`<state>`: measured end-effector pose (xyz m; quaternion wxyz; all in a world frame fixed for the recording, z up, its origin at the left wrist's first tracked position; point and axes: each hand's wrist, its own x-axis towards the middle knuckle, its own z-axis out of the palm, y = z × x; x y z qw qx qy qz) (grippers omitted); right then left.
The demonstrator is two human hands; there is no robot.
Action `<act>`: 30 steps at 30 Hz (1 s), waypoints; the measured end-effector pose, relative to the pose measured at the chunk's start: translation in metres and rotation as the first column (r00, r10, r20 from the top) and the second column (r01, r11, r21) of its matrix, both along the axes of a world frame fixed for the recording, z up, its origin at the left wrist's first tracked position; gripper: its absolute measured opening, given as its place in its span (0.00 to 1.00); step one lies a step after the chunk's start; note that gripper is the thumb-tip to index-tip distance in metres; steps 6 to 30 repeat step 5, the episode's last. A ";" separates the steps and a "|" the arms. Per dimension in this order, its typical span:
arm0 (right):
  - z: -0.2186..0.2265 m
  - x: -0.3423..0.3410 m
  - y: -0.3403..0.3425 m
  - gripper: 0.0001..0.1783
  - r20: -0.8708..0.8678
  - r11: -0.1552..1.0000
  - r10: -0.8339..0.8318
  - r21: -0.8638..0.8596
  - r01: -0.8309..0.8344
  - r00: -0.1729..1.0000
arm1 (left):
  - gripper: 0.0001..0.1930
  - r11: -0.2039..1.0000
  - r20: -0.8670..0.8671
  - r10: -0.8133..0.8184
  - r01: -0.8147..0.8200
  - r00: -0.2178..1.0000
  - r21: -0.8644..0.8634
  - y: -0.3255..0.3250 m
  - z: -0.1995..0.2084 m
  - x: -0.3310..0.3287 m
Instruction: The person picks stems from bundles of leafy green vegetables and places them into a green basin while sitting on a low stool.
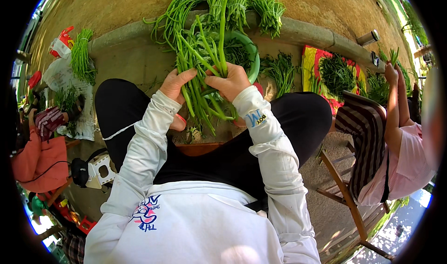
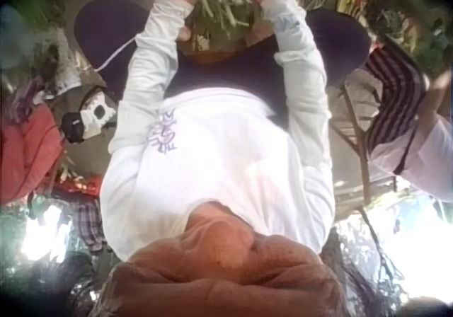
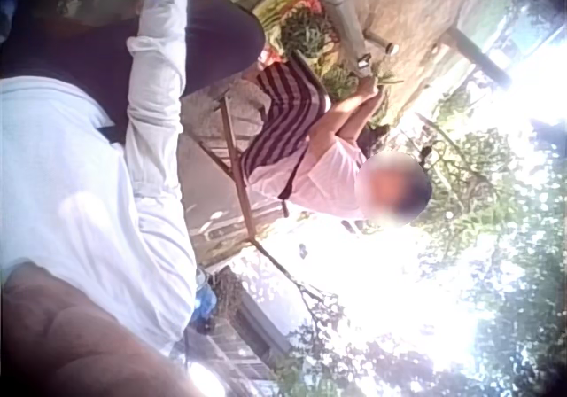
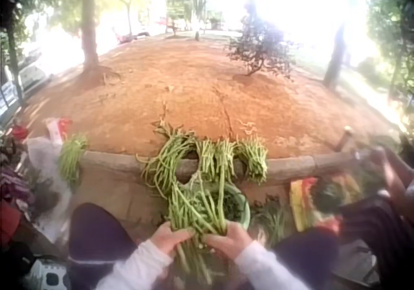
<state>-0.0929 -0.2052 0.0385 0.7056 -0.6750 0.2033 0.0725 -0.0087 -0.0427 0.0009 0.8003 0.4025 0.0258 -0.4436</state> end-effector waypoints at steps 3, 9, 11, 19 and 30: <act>0.000 0.001 -0.002 0.14 -0.014 1.000 -0.002 -0.003 0.002 1.000 | 0.19 0.981 0.282 -0.082 0.027 0.956 0.194 0.004 -0.019 0.006; 0.001 0.000 -0.006 0.14 -0.024 0.997 -0.012 -0.074 0.011 1.000 | 0.22 0.923 0.461 -0.126 -0.066 0.878 0.379 0.008 -0.027 0.014; 0.001 0.000 -0.006 0.14 -0.024 0.997 -0.012 -0.074 0.011 1.000 | 0.22 0.923 0.461 -0.126 -0.066 0.878 0.379 0.008 -0.027 0.014; 0.001 0.000 -0.006 0.14 -0.024 0.997 -0.012 -0.074 0.011 1.000 | 0.22 0.923 0.461 -0.126 -0.066 0.878 0.379 0.008 -0.027 0.014; 0.001 0.000 -0.006 0.14 -0.024 0.997 -0.012 -0.074 0.011 1.000 | 0.22 0.923 0.461 -0.126 -0.066 0.878 0.379 0.008 -0.027 0.014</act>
